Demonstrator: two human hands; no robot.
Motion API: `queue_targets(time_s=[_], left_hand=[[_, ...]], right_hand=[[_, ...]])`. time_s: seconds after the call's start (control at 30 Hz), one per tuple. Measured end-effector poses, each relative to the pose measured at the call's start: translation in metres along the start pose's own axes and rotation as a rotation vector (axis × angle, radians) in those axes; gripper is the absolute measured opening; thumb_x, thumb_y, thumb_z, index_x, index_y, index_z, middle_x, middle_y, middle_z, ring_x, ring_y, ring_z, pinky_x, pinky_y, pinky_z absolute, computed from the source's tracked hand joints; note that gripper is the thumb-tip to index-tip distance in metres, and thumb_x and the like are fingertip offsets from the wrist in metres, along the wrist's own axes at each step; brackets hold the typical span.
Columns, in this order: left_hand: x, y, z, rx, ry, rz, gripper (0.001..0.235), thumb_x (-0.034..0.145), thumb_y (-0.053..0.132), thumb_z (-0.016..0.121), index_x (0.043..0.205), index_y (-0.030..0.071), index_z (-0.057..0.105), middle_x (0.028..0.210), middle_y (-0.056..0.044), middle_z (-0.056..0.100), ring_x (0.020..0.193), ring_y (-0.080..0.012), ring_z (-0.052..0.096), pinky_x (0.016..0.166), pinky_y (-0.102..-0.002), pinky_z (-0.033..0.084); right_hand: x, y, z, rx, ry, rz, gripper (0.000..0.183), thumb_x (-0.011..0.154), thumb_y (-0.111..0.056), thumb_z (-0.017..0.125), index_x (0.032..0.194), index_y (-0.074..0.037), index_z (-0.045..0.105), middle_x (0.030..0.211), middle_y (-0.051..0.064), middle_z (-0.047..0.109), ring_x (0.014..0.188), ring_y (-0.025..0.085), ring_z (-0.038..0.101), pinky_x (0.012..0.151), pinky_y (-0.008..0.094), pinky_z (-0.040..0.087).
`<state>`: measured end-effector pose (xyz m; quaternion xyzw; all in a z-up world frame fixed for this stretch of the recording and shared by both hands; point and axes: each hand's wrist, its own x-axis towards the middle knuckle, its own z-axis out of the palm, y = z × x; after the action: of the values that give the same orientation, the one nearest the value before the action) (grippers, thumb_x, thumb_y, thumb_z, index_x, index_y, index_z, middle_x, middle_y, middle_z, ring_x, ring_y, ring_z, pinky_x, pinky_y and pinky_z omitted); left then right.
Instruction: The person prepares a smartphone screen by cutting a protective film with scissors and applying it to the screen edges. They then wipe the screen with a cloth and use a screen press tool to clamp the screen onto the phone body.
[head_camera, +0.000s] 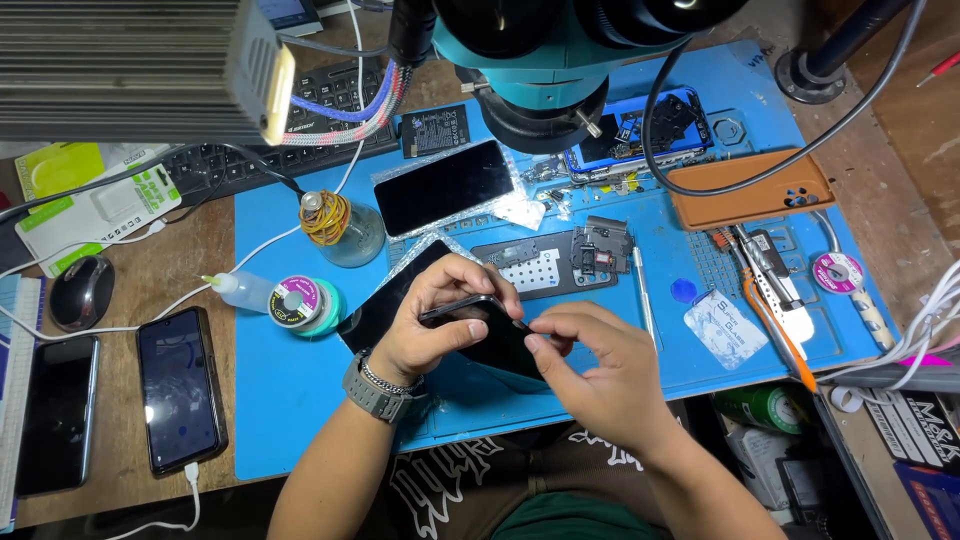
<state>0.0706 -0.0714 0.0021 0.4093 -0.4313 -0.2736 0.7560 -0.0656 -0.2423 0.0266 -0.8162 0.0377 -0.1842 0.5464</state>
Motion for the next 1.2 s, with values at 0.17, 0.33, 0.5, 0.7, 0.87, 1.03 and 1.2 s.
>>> queue_targets(time_s=[0.17,0.33,0.5,0.7,0.87,1.03,1.2], left_hand=[[0.0,0.007,0.014,0.026,0.061,0.02,0.025,0.1,0.009,0.064,0.123,0.011,0.053,0.116,-0.018,0.064,0.111,-0.0296,0.067,0.102,-0.045,0.057],[0.0,0.014,0.025,0.161,0.089,0.051,0.023,0.101,0.014,0.063,0.121,0.012,0.053,0.114,-0.017,0.064,0.108,-0.0282,0.067,0.099,-0.042,0.056],[-0.002,0.015,0.024,0.138,0.086,0.051,0.022,0.1,0.01,0.061,0.12,0.012,0.053,0.112,-0.017,0.062,0.107,-0.0295,0.068,0.101,-0.043,0.055],[0.003,0.006,0.029,-0.008,0.144,0.145,0.024,0.088,0.0,0.071,0.109,0.001,0.06,0.101,-0.026,0.072,0.096,-0.0226,0.058,0.085,-0.03,0.045],[0.003,0.004,0.023,-0.042,0.107,0.135,0.023,0.089,0.0,0.07,0.109,0.001,0.058,0.102,-0.027,0.071,0.096,-0.0229,0.056,0.084,-0.03,0.044],[0.005,0.005,0.023,-0.083,0.082,0.096,0.023,0.09,0.0,0.069,0.11,0.002,0.059,0.103,-0.027,0.07,0.098,-0.0219,0.057,0.084,-0.028,0.043],[0.005,0.002,0.019,-0.079,0.064,0.111,0.022,0.088,0.002,0.07,0.106,0.002,0.058,0.1,-0.029,0.071,0.094,-0.0225,0.054,0.081,-0.03,0.042]], right_hand=[[0.004,-0.007,0.011,-0.292,0.226,-0.457,0.01,0.088,-0.006,0.079,0.096,-0.001,0.073,0.094,0.011,0.075,0.078,0.024,0.07,0.07,0.032,0.057],[0.007,-0.014,0.014,-0.389,0.256,-0.498,0.002,0.091,0.0,0.069,0.089,-0.001,0.069,0.087,0.01,0.072,0.072,0.025,0.065,0.066,0.032,0.053],[0.007,-0.013,0.007,-0.201,0.114,-0.245,0.006,0.093,-0.005,0.064,0.087,-0.007,0.064,0.086,0.005,0.068,0.072,0.017,0.06,0.062,0.027,0.05],[0.02,-0.003,-0.001,0.256,-0.029,-0.01,0.018,0.094,-0.005,0.063,0.077,-0.002,0.069,0.064,0.008,0.06,0.061,0.014,0.042,0.051,0.03,0.048],[0.019,0.014,0.001,0.495,-0.133,0.173,0.021,0.096,-0.005,0.06,0.077,0.001,0.067,0.055,-0.002,0.042,0.059,0.005,0.033,0.05,0.019,0.032],[0.017,0.015,0.004,0.557,-0.088,0.258,0.019,0.094,-0.006,0.063,0.078,0.003,0.069,0.052,0.004,0.045,0.057,0.007,0.035,0.048,0.021,0.033],[0.018,0.019,0.003,0.646,0.016,0.311,0.021,0.097,-0.008,0.061,0.083,0.006,0.068,0.053,0.012,0.053,0.053,0.013,0.046,0.047,0.025,0.042]])
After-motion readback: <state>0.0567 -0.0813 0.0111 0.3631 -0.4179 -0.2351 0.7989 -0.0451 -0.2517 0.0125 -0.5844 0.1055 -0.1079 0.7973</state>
